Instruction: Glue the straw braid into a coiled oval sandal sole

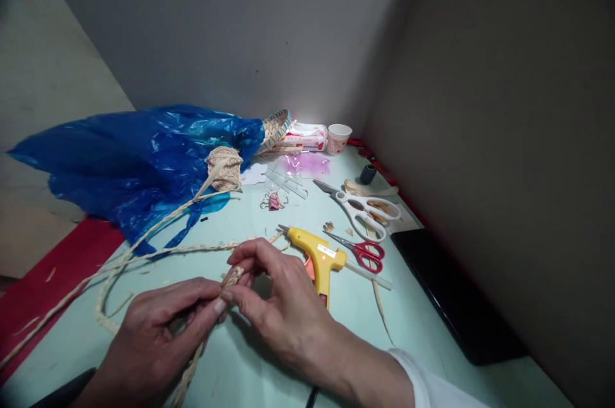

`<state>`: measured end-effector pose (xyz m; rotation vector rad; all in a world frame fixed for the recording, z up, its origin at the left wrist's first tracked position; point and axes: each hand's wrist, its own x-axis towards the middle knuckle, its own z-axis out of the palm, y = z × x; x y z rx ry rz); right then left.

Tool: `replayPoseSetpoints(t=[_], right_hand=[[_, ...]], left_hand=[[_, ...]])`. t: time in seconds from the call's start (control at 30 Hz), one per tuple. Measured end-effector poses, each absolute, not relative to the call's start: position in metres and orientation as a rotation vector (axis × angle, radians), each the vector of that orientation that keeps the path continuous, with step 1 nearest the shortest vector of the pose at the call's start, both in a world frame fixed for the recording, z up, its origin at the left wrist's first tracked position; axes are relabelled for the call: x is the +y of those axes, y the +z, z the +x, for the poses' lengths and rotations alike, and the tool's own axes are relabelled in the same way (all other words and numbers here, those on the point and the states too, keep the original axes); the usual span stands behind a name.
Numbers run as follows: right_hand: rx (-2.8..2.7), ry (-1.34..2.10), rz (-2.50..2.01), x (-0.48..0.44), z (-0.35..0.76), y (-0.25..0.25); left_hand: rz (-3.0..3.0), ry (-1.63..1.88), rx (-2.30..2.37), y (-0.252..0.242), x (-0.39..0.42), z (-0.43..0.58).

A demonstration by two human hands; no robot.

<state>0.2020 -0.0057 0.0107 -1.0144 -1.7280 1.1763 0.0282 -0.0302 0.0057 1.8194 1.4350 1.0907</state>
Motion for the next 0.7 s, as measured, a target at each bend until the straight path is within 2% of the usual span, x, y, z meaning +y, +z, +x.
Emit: replayPoseSetpoints(t=[0.23,0.43,0.53,0.7], right_hand=[[-1.707,1.169,-0.975,-0.008,0.202,0.011],[-1.611,1.403,-0.955,0.009,0.210,0.013],[-1.611,1.364,-0.961,0.012,0.211,0.013],[-1.645,1.221,-0.976,0.005,0.210,0.015]], left_hand=[[1.828,1.126,1.432,0.007,-0.034,0.031],[1.813,1.002,1.390,0.014,-0.026,0.025],[1.913,0.895,1.421,0.016,-0.023,0.024],[1.930,0.999,1.424,0.018,-0.026,0.027]])
